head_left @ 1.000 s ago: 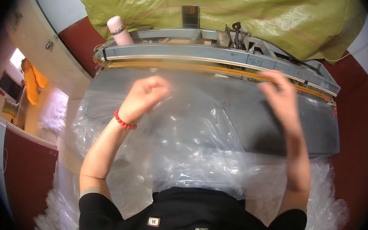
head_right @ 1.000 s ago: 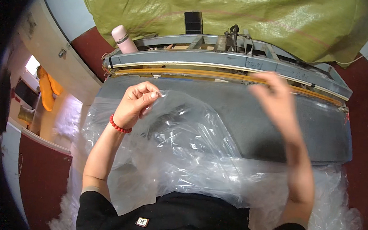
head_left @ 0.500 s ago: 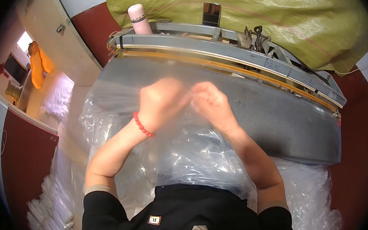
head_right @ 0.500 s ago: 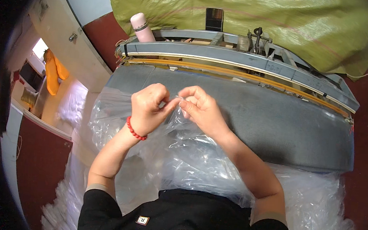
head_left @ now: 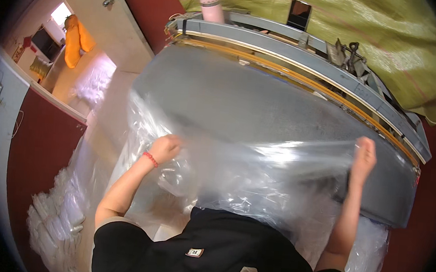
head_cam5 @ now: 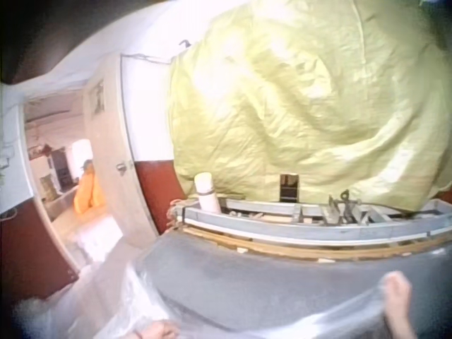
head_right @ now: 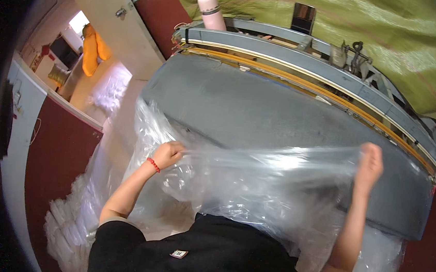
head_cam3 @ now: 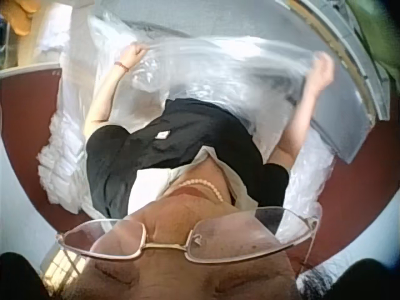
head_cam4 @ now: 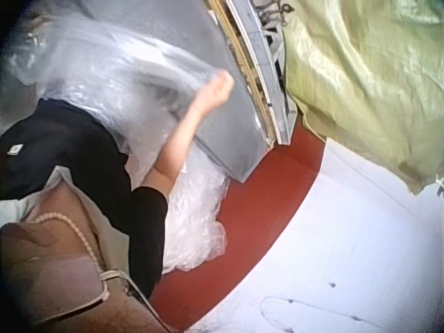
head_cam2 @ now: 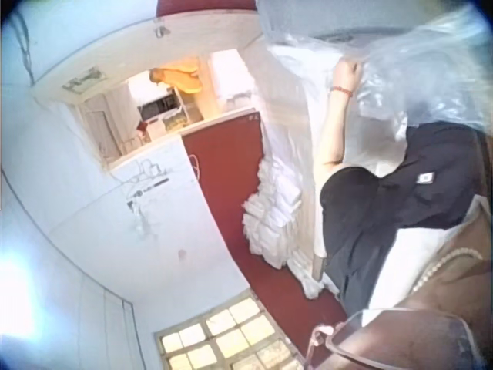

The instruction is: Using a manual heat sealing machine to wrap and seal large stacks of plastic bags.

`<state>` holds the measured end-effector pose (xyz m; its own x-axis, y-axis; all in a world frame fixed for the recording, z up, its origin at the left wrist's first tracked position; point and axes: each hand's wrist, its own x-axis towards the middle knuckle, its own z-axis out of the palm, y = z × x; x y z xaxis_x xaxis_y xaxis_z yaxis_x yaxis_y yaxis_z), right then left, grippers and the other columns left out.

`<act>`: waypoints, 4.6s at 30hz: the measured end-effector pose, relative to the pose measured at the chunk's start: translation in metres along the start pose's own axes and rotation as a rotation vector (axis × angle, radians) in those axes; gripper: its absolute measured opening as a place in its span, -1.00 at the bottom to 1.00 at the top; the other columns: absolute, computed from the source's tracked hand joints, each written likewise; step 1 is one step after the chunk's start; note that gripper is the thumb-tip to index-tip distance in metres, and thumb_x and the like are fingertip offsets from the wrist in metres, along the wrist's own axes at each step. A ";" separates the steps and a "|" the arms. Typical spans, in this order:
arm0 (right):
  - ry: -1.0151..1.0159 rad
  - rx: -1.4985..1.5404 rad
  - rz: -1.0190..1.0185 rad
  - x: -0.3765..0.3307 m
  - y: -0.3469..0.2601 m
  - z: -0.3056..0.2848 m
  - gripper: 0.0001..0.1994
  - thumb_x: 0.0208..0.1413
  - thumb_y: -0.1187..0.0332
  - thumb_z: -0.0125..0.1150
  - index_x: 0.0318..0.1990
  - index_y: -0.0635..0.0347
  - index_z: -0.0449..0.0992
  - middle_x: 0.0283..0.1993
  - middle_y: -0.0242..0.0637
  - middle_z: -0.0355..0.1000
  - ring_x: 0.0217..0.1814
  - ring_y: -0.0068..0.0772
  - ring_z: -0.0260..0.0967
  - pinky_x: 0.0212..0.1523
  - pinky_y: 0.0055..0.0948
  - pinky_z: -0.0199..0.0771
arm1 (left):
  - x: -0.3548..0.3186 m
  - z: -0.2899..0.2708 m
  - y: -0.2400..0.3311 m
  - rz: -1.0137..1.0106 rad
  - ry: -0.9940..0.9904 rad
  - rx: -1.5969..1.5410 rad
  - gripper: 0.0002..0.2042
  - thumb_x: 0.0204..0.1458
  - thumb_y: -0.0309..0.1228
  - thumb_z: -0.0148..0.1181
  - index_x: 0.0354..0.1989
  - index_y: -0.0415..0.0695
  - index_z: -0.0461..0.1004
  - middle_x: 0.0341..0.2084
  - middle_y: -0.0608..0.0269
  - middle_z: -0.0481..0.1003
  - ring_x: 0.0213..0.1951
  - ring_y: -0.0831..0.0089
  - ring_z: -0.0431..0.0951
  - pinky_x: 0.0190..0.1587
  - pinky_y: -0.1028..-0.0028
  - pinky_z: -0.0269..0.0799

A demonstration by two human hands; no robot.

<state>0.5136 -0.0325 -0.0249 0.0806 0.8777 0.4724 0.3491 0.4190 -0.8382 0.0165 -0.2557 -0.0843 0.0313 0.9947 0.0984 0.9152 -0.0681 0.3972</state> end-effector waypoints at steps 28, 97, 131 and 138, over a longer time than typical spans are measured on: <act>0.228 -0.330 0.076 0.034 0.094 -0.255 -0.72 0.16 0.28 -0.15 -0.20 0.33 0.36 -0.17 -0.30 0.33 -0.10 -0.49 0.25 -0.02 -0.56 0.16 | -0.212 -0.103 -0.129 -1.096 -0.229 0.902 -0.70 -0.18 -0.50 -0.04 -0.21 0.01 0.43 -0.15 0.22 0.39 0.03 0.32 0.23 0.02 -0.12 0.01; 0.318 -0.919 0.423 0.048 0.234 -0.333 -0.67 0.11 0.40 -0.31 -0.07 0.44 0.28 0.01 -0.05 0.26 0.07 -0.29 0.19 0.13 -0.41 0.06 | 0.205 -0.087 -0.200 -0.377 0.280 0.172 -0.52 0.00 -0.10 -0.05 0.04 -0.15 0.26 0.05 0.03 0.22 0.14 0.21 0.13 0.17 0.34 -0.04; 0.701 -0.315 0.262 0.042 0.184 -0.311 -0.74 -0.04 0.23 0.08 -0.52 0.29 0.35 -0.58 -0.07 0.30 -0.53 -0.18 0.23 -0.42 -0.33 0.24 | 0.211 0.192 0.547 0.799 -0.069 -0.221 -0.70 -0.17 -0.26 0.15 -0.25 -0.13 0.44 -0.06 0.15 0.28 0.15 0.06 0.02 0.03 -0.07 -0.03; 0.698 -0.340 0.262 0.039 0.185 -0.314 -0.75 -0.03 0.24 0.08 -0.51 0.29 0.36 -0.57 -0.07 0.31 -0.52 -0.17 0.25 -0.42 -0.33 0.24 | 0.240 0.181 0.557 0.720 -0.030 -0.348 -0.84 -0.24 -0.52 0.04 -0.41 -0.16 0.44 -0.30 0.23 0.41 -0.17 0.20 0.33 -0.14 0.32 0.25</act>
<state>0.8744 0.0064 -0.0758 0.7226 0.5434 0.4273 0.4928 0.0285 -0.8697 0.6065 -0.0413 -0.0044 0.5821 0.6986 0.4160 0.4886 -0.7095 0.5078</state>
